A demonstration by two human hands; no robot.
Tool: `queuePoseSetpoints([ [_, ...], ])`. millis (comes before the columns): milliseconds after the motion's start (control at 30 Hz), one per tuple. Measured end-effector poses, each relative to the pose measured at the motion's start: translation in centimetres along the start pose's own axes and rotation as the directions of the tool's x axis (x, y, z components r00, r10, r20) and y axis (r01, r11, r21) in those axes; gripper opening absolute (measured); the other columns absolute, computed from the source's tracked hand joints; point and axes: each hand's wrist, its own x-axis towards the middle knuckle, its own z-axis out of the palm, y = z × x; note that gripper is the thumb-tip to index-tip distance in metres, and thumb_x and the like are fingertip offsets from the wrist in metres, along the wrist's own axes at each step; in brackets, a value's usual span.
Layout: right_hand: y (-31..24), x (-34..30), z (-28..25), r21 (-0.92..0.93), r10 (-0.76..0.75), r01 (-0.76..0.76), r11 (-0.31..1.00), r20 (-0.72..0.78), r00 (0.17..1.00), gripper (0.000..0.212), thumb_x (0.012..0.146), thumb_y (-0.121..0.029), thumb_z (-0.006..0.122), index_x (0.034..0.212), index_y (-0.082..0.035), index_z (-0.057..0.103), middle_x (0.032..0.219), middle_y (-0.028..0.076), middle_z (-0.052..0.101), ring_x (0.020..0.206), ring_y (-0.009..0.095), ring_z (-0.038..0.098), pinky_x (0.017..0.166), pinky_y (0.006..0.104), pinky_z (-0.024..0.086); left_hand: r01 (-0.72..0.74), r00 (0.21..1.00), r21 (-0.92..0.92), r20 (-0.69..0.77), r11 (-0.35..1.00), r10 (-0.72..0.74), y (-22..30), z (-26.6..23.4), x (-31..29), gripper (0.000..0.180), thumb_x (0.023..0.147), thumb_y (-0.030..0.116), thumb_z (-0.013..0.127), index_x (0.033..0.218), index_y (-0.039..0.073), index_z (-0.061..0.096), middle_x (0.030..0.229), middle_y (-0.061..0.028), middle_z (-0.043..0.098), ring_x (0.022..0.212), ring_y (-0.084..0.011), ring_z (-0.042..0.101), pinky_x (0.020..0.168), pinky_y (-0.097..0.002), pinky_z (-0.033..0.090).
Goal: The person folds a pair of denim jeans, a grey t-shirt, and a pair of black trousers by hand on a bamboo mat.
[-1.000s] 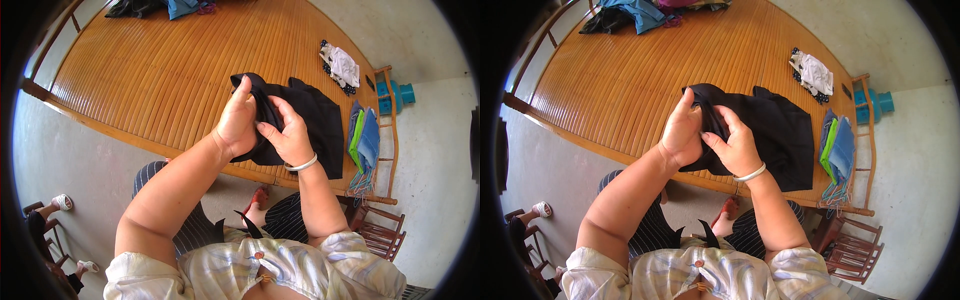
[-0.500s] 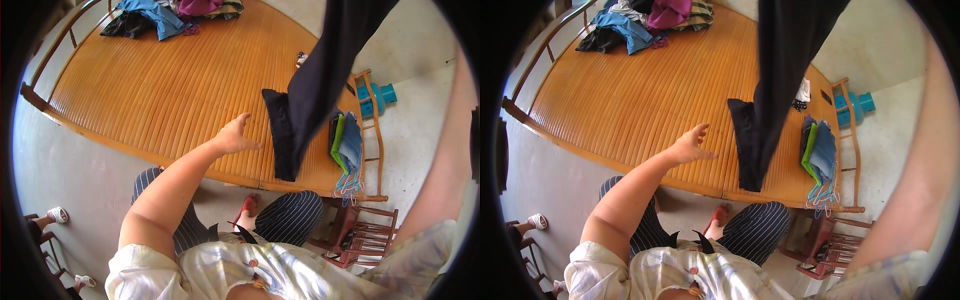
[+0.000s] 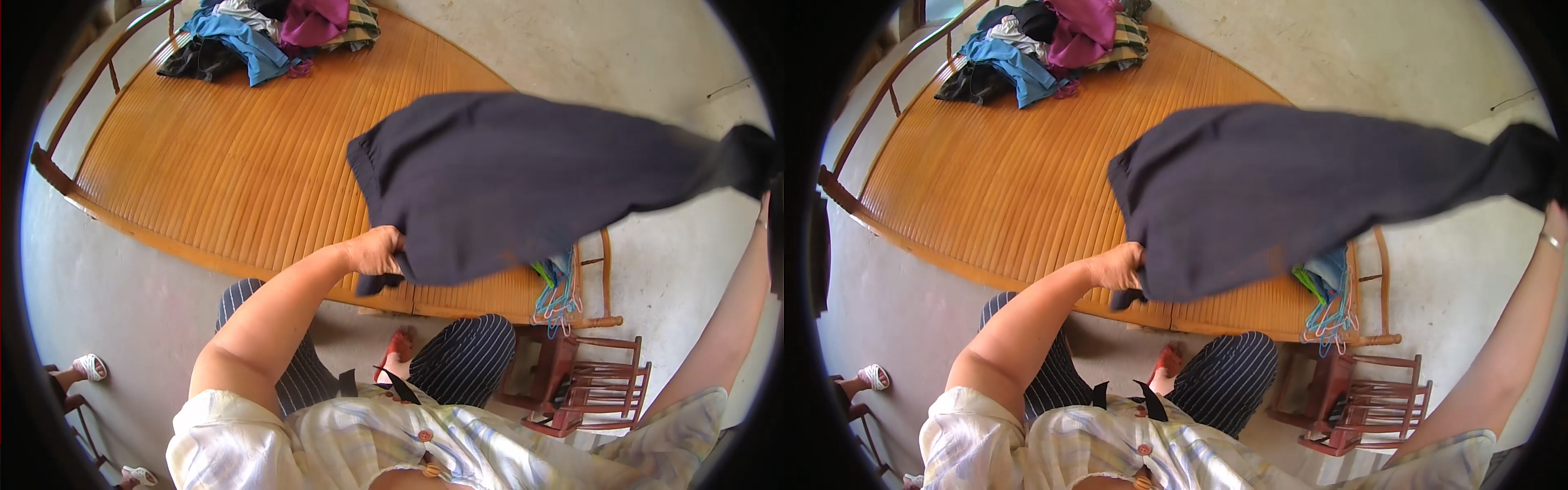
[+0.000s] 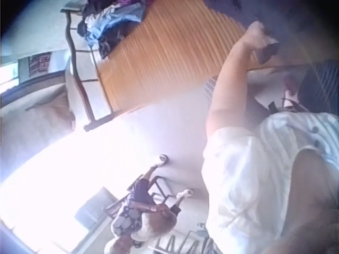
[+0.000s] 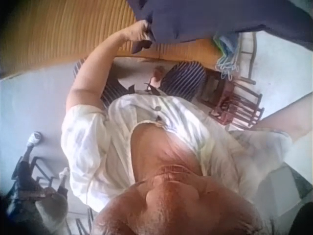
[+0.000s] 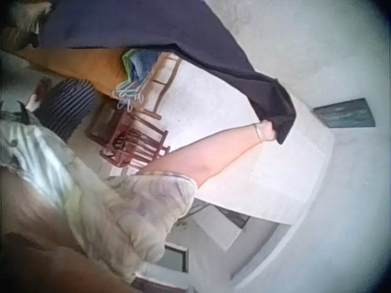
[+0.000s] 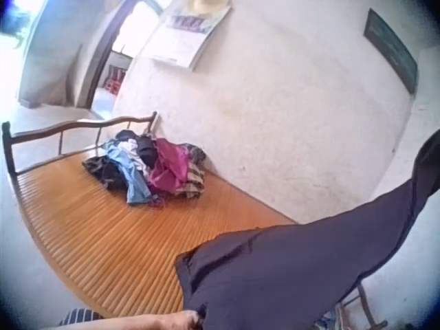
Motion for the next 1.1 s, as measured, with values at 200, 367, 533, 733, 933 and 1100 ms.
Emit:
queuePoseSetpoints([
  [200,7.1,0.4,-11.9,0.146,0.219,-0.193,0.970,-0.186,0.958,0.029,0.086,-0.017,0.050,0.100,0.005,0.061,0.099,0.019,0.064,0.087,0.028,0.063,0.080,0.0393,0.052,0.244,0.925,-0.002,0.302,0.970,-0.232,1.7,-1.6,-2.1,0.048,0.066,0.034,0.083,0.090,-0.005,0.066,0.079,-0.0099,0.066,0.078,-0.0178,0.060,0.073,-0.0312,0.047],
  [367,13.9,-0.5,-15.7,0.310,0.363,-0.283,0.908,-0.244,0.899,0.029,0.087,-0.018,0.049,0.100,0.004,0.061,0.100,0.018,0.064,0.089,0.029,0.063,0.082,0.0404,0.052,0.310,0.675,-0.149,-0.661,0.939,-0.328,-0.9,-6.1,-1.7,0.017,0.070,0.013,0.075,0.081,0.001,0.070,0.067,-0.0058,0.065,0.063,-0.0104,0.058,0.061,-0.0284,0.049],
  [533,19.6,-0.3,-13.4,0.529,0.478,-0.347,0.774,-0.129,0.869,0.029,0.088,-0.019,0.048,0.100,0.003,0.061,0.101,0.017,0.065,0.091,0.029,0.063,0.083,0.0414,0.052,0.442,0.340,0.223,-0.938,0.869,0.068,2.9,-21.2,-6.2,0.013,0.075,0.011,0.070,0.085,0.003,0.069,0.065,-0.0030,0.060,0.054,-0.0110,0.053,0.050,-0.0276,0.044],
  [733,26.8,-2.6,-13.4,0.756,0.446,-0.584,0.297,0.431,0.785,0.033,0.091,-0.022,0.042,0.104,0.002,0.059,0.107,0.016,0.063,0.096,0.030,0.062,0.086,0.0432,0.051,0.442,0.084,0.342,-0.936,0.829,0.342,13.9,-29.4,-12.4,0.023,0.082,0.025,0.068,0.093,0.005,0.067,0.069,0.0008,0.058,0.062,-0.0073,0.049,0.059,-0.0236,0.041],
  [933,40.5,-22.3,-6.5,0.600,0.506,-0.669,0.438,0.451,0.735,0.034,0.090,-0.017,0.041,0.111,0.003,0.057,0.115,0.018,0.060,0.105,0.031,0.058,0.093,0.0427,0.047,0.691,0.138,0.417,-0.878,0.590,0.459,6.7,-27.4,-23.0,0.019,0.073,0.007,0.065,0.092,0.006,0.066,0.067,-0.0061,0.059,0.061,-0.0156,0.054,0.061,-0.0306,0.045],
  [1100,47.3,-45.5,-8.1,0.108,0.721,-0.802,0.587,0.379,0.580,0.034,0.086,-0.010,0.045,0.115,0.003,0.056,0.119,0.019,0.058,0.110,0.032,0.055,0.097,0.0414,0.043,0.839,0.241,0.296,-0.954,0.456,0.176,-4.3,-19.7,-27.0,0.019,0.070,-0.001,0.063,0.089,0.004,0.065,0.069,-0.0086,0.060,0.062,-0.0201,0.057,0.062,-0.0323,0.048],
])
